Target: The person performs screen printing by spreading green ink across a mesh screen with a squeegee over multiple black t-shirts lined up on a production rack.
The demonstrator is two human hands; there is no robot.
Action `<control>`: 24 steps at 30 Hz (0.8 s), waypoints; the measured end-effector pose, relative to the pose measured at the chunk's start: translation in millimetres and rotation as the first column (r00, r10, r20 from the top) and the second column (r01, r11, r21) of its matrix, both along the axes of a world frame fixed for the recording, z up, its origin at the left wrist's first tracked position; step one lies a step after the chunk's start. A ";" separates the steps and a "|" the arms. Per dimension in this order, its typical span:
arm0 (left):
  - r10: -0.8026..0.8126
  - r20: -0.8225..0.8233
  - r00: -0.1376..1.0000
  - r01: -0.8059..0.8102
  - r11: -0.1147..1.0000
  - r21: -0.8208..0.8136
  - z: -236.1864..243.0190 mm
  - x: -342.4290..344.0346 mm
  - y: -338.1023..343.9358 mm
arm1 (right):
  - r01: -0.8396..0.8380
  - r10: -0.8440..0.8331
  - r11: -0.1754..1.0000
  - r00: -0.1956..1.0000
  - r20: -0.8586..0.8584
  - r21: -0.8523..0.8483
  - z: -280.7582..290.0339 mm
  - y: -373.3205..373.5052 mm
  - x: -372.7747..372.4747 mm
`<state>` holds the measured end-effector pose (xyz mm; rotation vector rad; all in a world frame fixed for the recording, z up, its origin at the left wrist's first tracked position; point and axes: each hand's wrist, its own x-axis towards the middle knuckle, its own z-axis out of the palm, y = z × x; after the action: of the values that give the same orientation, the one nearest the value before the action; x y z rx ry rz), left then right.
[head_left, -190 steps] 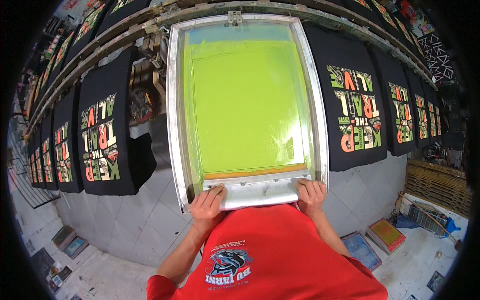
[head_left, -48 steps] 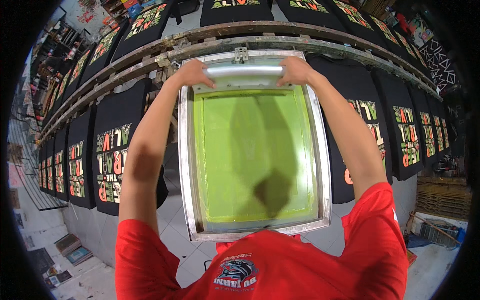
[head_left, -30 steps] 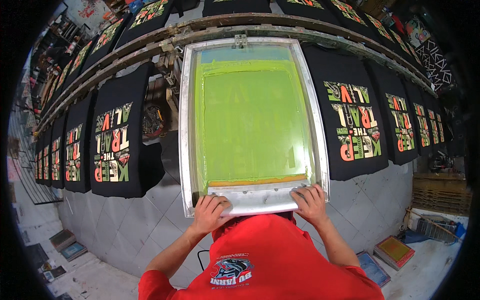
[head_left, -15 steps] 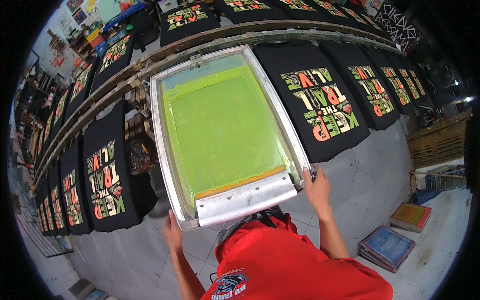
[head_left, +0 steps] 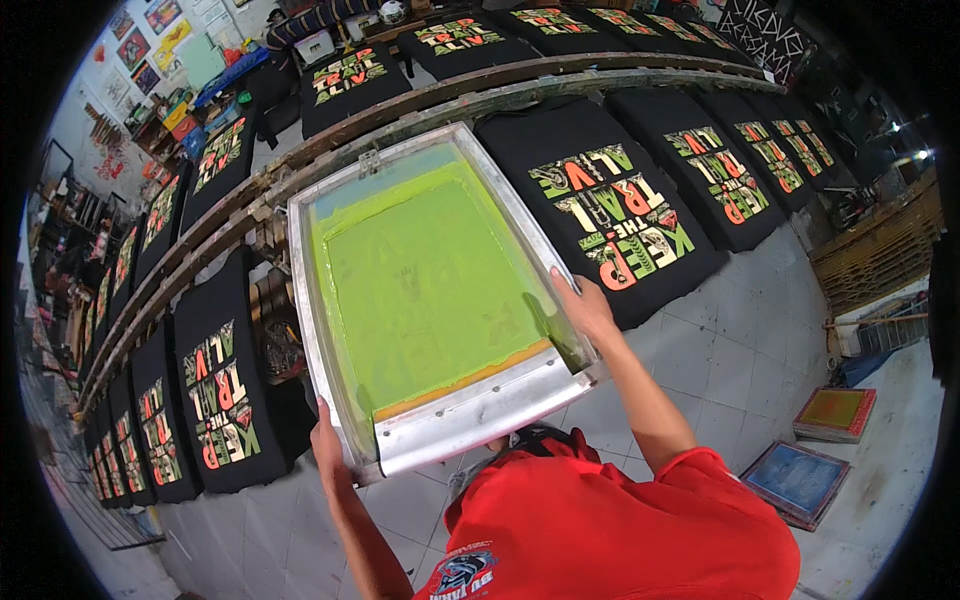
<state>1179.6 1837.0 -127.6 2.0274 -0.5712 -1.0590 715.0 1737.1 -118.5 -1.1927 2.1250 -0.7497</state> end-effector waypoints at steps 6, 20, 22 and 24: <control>0.113 -0.041 0.993 -0.119 0.971 -0.207 -18.0 -13.3 33.5 | 0.062 -0.062 0.996 0.998 0.003 -0.064 -15.4 15.4 5.5; 0.602 0.017 0.798 -0.585 0.781 -0.218 16.8 83.2 289.7 | -0.298 0.329 0.939 0.924 0.194 -0.174 -8.9 92.9 206.2; 0.593 0.064 0.803 -0.573 0.796 -0.194 20.6 119.3 327.7 | -0.362 0.397 0.910 0.902 0.170 -0.203 -16.1 109.4 255.0; 0.650 0.149 0.745 -0.628 0.759 -0.170 15.1 147.8 359.8 | -0.409 0.451 0.870 0.885 0.112 -0.274 -22.8 127.1 302.8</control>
<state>1327.3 2196.8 -112.5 2.0111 0.0066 -0.3942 1017.8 1864.2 -141.3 -1.6009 1.5701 -0.8821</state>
